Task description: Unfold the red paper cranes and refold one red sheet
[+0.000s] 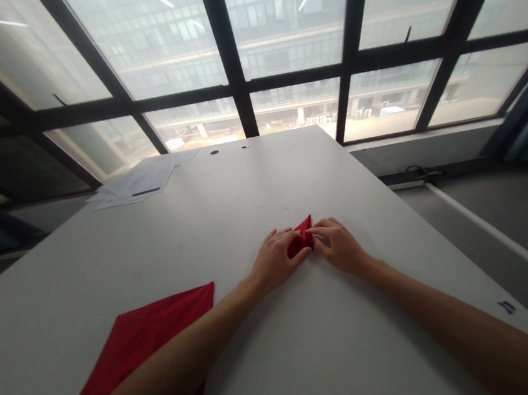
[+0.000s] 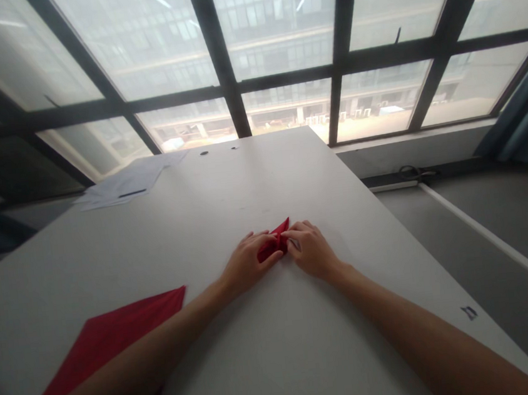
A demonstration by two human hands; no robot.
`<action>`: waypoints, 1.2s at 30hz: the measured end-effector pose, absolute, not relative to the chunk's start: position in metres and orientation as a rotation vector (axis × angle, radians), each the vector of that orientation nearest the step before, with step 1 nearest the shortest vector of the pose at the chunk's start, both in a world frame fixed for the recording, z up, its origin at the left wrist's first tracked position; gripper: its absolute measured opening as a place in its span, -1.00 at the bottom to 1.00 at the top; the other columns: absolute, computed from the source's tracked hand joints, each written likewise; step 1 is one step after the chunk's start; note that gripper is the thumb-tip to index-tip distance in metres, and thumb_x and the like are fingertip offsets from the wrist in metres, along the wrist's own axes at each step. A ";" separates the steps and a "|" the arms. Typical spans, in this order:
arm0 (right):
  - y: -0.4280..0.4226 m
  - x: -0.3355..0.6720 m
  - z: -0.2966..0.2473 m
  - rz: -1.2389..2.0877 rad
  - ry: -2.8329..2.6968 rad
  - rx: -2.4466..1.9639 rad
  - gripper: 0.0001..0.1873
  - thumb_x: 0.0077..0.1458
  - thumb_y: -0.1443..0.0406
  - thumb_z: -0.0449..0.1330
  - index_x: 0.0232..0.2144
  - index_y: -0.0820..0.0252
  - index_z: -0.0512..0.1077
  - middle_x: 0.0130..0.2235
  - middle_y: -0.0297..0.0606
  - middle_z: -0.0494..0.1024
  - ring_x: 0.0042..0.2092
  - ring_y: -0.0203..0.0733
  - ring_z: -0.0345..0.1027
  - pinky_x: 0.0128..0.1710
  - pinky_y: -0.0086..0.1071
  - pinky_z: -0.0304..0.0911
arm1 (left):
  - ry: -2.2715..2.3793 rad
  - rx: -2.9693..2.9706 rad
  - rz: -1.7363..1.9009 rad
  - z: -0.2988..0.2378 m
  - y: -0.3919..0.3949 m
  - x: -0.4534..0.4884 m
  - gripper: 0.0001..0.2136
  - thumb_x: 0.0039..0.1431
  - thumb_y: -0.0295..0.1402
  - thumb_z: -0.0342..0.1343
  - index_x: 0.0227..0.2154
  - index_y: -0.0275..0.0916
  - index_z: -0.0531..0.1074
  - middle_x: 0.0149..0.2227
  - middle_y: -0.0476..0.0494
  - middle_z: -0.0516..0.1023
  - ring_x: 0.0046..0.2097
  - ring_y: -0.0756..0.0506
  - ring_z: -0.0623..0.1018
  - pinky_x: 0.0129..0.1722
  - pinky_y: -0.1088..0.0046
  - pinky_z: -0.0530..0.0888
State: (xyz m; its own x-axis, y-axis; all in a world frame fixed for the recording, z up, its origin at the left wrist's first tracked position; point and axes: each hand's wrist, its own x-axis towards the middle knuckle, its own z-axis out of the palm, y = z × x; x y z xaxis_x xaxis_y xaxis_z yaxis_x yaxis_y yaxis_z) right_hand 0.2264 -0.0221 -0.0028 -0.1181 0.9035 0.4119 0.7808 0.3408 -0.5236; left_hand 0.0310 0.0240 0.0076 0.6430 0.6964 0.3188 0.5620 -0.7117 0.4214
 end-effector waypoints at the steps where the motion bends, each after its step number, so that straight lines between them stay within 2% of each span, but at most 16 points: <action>1: -0.022 0.226 -0.003 0.221 -1.947 -1.480 -0.67 0.21 0.37 0.09 -0.04 0.11 0.54 -0.13 -0.19 0.56 -0.04 -0.07 0.32 0.07 -0.22 0.23 | 1.009 2.576 0.679 0.008 0.024 0.031 -0.74 0.23 -0.23 0.15 -0.04 -0.10 0.46 -0.01 -0.09 0.59 0.07 -0.16 0.53 0.28 0.12 0.21; 4: -0.023 0.226 -0.001 0.182 -2.019 -1.507 -0.64 0.24 0.34 0.07 0.04 0.07 0.49 -0.05 -0.20 0.53 0.01 -0.08 0.29 0.09 -0.22 0.20 | 0.994 2.568 0.688 0.008 0.023 0.031 -0.68 0.23 -0.35 0.11 0.05 -0.06 0.41 0.01 -0.06 0.59 0.03 -0.12 0.55 0.26 0.15 0.24; 8: -0.025 0.224 -0.001 0.139 -2.121 -1.549 -0.65 0.28 0.29 0.06 0.05 0.01 0.48 0.08 -0.21 0.47 0.11 -0.04 0.22 0.13 -0.16 0.15 | 0.967 2.606 0.678 0.007 0.023 0.031 -0.64 0.22 -0.44 0.08 0.06 -0.03 0.44 0.06 -0.07 0.56 0.12 -0.13 0.49 0.26 0.17 0.23; 11: -0.024 0.224 -0.003 0.129 -2.133 -1.554 -0.67 0.30 0.26 0.05 0.03 0.00 0.49 0.14 -0.24 0.45 0.16 -0.05 0.20 0.13 -0.13 0.12 | 0.959 2.629 0.648 0.006 0.024 0.031 -0.67 0.28 -0.41 0.03 0.05 -0.03 0.47 0.08 -0.07 0.55 0.14 -0.13 0.48 0.26 0.15 0.23; 18: -0.018 0.227 -0.007 0.167 -2.069 -1.515 -0.63 0.35 0.27 -0.04 0.05 0.04 0.48 0.11 -0.28 0.53 0.18 -0.13 0.27 0.20 -0.17 0.06 | 0.932 2.738 0.563 0.008 0.019 0.031 -0.69 0.38 -0.28 -0.05 0.11 -0.04 0.43 0.17 -0.05 0.47 0.26 -0.14 0.36 0.32 0.09 0.13; 21: -0.019 0.228 -0.007 0.158 -2.116 -1.520 -0.59 0.37 0.24 -0.10 0.14 0.04 0.40 0.20 -0.26 0.45 0.28 -0.14 0.16 0.25 -0.13 -0.01 | 0.884 2.779 0.545 0.008 0.018 0.032 -0.67 0.39 -0.33 -0.06 0.14 -0.06 0.40 0.20 -0.06 0.43 0.27 -0.10 0.35 0.32 0.15 0.16; 25: -0.020 0.228 -0.006 0.207 -2.278 -1.563 -0.47 0.41 0.10 -0.20 0.30 0.08 0.19 0.34 -0.20 0.22 0.39 -0.07 -0.09 0.33 0.08 -0.20 | 0.811 2.804 0.545 0.007 0.019 0.032 -0.64 0.38 -0.33 -0.05 0.19 -0.08 0.33 0.26 -0.09 0.36 0.30 -0.07 0.31 0.32 0.21 0.18; 29: -0.015 0.231 -0.006 0.209 -2.335 -1.679 -0.33 0.37 -0.05 -0.30 0.37 0.11 0.02 0.40 -0.16 0.01 0.43 0.00 -0.27 0.33 0.25 -0.42 | 0.772 2.826 0.539 0.007 0.020 0.032 -0.69 0.38 -0.34 -0.04 0.12 -0.14 0.40 0.24 -0.15 0.38 0.30 -0.08 0.31 0.31 0.23 0.20; 33: -0.004 0.240 -0.007 0.184 -2.270 -1.861 -0.28 0.35 -0.08 -0.36 0.37 0.14 0.00 0.42 -0.15 -0.05 0.44 0.02 -0.33 0.31 0.29 -0.42 | 0.751 2.857 0.527 0.007 0.019 0.032 -0.74 0.35 -0.37 -0.02 0.03 -0.17 0.44 0.17 -0.19 0.47 0.24 -0.12 0.40 0.29 0.20 0.24; 36: 0.003 0.246 -0.009 0.153 -2.138 -1.972 -0.27 0.36 -0.05 -0.36 0.37 0.22 0.01 0.41 -0.10 -0.03 0.43 0.02 -0.29 0.32 0.27 -0.36 | 0.757 2.867 0.524 0.006 0.020 0.032 -0.74 0.33 -0.38 0.00 0.02 -0.16 0.44 0.15 -0.18 0.49 0.22 -0.14 0.42 0.28 0.17 0.25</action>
State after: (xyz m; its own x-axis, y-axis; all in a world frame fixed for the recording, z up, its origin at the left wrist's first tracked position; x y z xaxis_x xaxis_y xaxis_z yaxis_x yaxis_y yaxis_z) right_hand 0.2464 0.0026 -0.0091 -0.0692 0.9929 0.0964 0.9691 0.0899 -0.2299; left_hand 0.0319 0.0196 0.0060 0.8138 0.4993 0.2975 0.4541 -0.8657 0.2108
